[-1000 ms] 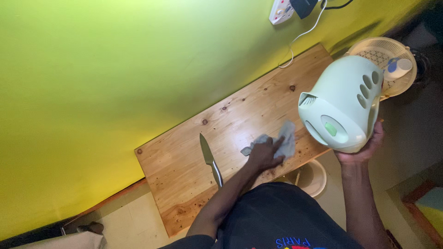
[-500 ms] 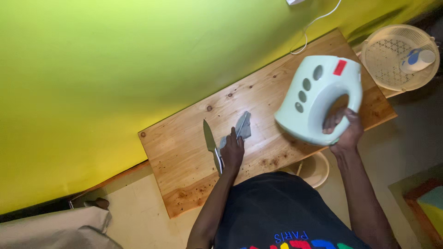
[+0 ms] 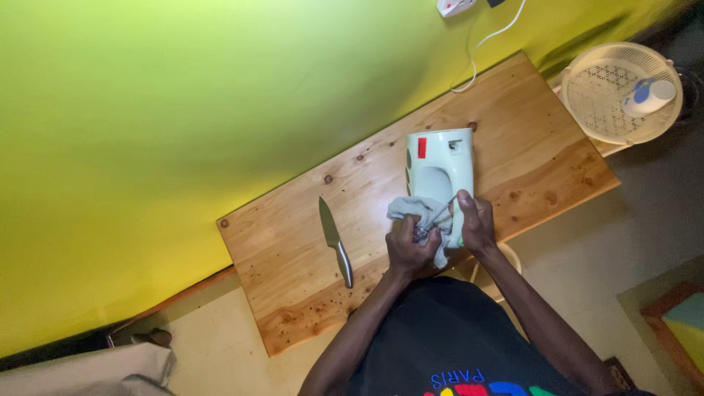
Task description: The person opens the lid of an electric kettle and uses a screwdriver to unscrew its base, then pries at the base seam with a knife and works the base loose by hand. They turn the kettle over and open it to expose the interior at the end.
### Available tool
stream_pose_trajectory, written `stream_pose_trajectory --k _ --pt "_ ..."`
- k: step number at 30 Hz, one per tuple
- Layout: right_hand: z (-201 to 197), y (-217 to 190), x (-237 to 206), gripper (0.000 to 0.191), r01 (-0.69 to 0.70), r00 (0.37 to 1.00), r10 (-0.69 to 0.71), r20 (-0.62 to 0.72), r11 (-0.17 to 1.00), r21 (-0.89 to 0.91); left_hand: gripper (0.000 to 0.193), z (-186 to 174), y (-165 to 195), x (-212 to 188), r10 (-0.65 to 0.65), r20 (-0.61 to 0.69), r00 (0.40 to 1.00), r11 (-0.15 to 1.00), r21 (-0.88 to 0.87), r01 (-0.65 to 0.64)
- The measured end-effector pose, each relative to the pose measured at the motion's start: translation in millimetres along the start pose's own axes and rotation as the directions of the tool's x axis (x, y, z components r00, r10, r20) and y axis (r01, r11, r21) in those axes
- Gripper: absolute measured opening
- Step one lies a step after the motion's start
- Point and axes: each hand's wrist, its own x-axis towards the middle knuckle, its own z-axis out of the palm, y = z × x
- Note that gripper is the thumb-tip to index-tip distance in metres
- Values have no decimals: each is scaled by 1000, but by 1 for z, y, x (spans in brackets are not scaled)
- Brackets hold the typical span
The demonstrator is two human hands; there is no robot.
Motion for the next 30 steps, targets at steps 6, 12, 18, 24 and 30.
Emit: stream_pose_trajectory --k 6,12,18,24,30 --pt "19 -8 -23 47 -34 979 55 197 994 -108 24 -11 -3 30 -289 -214 933 925 -314 215" --pt "19 -12 -42 26 113 945 -13 326 951 -288 18 -41 -16 55 -291 -263 920 878 -455 148" --pt "11 12 -41 20 240 925 -122 359 922 -303 23 -51 -60 78 -462 -12 887 481 -844 239" --pt "5 26 -31 19 72 861 -16 508 993 -91 29 -66 -60 89 -385 38 922 607 -742 285" --pt "4 39 -26 18 -12 872 -47 487 993 118 34 -68 -1 86 -352 -150 924 829 -508 233"
